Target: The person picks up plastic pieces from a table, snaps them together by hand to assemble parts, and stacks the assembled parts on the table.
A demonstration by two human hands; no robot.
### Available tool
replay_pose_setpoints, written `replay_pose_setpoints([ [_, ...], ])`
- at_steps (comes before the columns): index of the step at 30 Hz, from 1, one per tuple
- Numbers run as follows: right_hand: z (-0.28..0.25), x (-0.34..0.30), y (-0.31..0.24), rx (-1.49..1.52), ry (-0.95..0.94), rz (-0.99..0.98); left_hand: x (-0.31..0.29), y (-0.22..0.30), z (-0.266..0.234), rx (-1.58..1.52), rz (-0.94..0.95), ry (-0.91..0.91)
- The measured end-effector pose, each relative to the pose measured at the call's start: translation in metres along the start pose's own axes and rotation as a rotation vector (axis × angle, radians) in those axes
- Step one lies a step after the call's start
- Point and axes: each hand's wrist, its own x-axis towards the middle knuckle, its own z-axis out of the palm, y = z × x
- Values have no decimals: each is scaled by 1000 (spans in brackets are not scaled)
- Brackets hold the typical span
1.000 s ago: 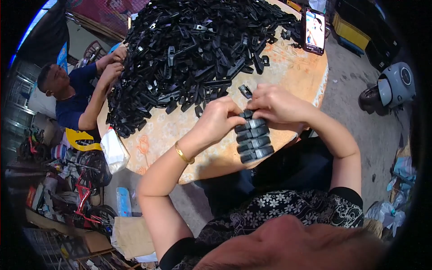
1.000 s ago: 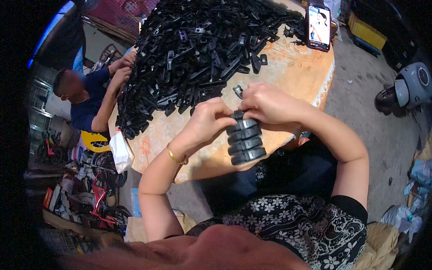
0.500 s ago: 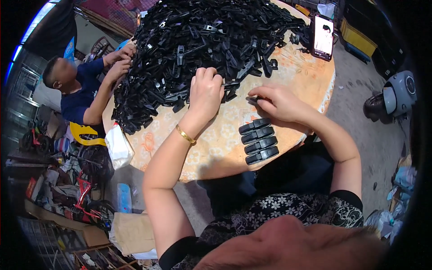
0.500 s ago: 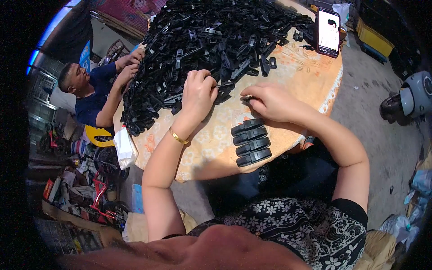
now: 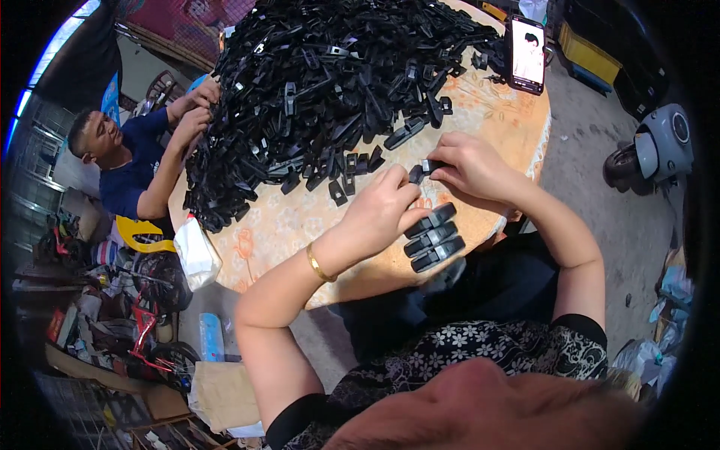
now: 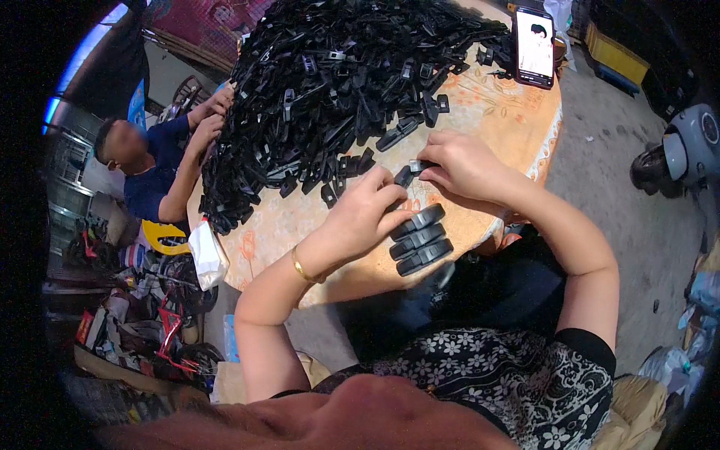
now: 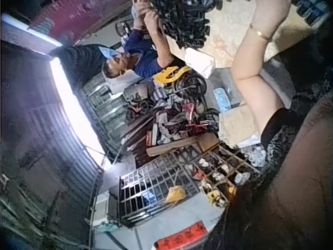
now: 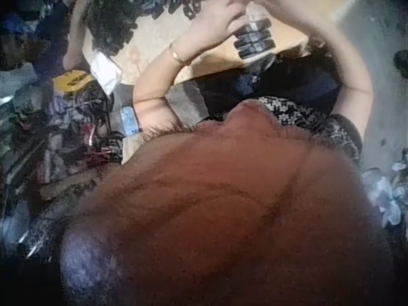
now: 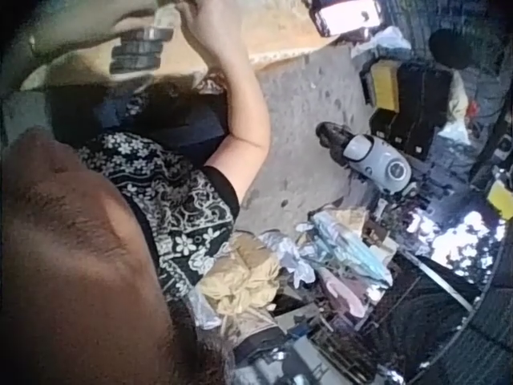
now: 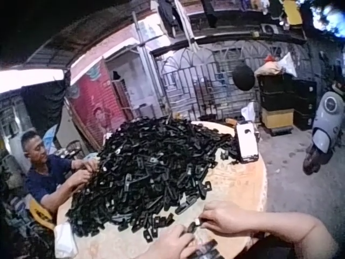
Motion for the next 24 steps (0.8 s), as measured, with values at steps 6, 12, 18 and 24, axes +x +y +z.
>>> replay_pose_setpoints([
  [6, -20, -1, -14, -7, -189, 34, 4, -14, -9, -148, -91, -5],
  [12, -28, -2, -16, 113, -100, 95, 7, -12, -12, -33, -127, -51],
  [18, -19, -4, -26, -60, -131, -23, 0, -16, -3, -97, -261, 30],
  [24, -5, 7, -19, 20, -160, -111, 2, -17, -2, -252, -304, 16],
])
